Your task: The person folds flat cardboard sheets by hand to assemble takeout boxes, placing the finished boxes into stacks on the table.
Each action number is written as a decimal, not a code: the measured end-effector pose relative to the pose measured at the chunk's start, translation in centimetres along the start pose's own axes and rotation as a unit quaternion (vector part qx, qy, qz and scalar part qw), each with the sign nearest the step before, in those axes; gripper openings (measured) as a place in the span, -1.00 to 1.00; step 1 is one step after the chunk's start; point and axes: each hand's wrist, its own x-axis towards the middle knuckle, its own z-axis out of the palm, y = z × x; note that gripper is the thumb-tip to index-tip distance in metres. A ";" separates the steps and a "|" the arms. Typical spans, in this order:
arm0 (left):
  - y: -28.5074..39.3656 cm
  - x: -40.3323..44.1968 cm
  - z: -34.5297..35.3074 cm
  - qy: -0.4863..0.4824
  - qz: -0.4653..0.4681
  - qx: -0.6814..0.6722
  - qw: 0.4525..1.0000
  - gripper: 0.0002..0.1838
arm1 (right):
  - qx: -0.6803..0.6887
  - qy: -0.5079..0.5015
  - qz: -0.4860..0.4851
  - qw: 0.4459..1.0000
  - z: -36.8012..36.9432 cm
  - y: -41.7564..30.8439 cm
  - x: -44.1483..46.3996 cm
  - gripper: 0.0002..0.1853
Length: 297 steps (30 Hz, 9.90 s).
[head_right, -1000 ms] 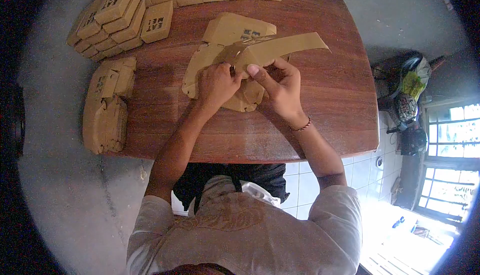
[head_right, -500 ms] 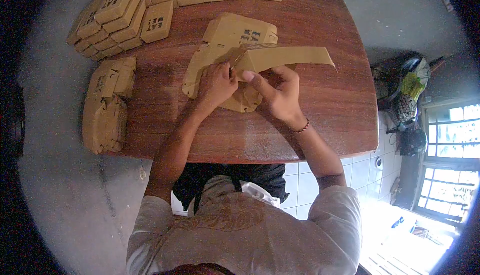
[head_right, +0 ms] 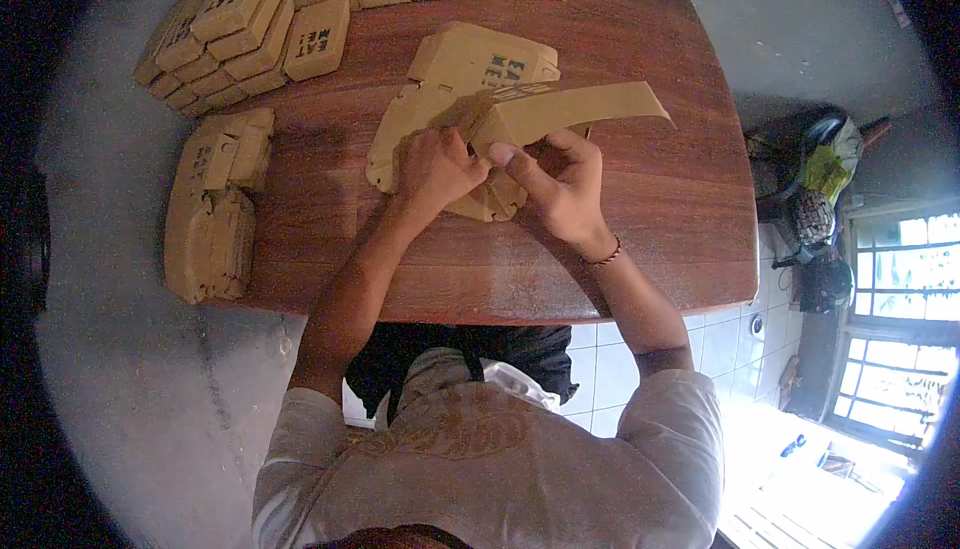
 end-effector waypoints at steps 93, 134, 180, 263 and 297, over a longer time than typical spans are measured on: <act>1.5 0.6 -4.5 0.149 0.150 -0.338 0.917 -0.89 | -0.391 0.034 -0.212 0.895 -1.1 2.0 1.7 -0.90; 1.0 0.8 -4.1 0.158 0.172 -0.354 0.906 -0.90 | -0.414 0.030 -0.177 0.892 -1.3 1.8 1.5 -0.91; -0.1 1.1 -4.9 0.087 0.140 -0.398 0.903 -0.88 | -0.385 -0.037 -0.117 0.915 -1.5 1.3 1.9 -0.88; -5.8 2.7 -3.8 0.240 -0.040 -0.196 0.950 -0.28 | -0.395 -0.160 -0.346 0.836 -1.4 1.3 -0.4 -0.80; 1.5 0.6 -6.7 0.161 0.106 -0.385 0.902 -0.63 | -0.420 0.039 -0.243 0.873 -1.0 0.2 1.4 -0.80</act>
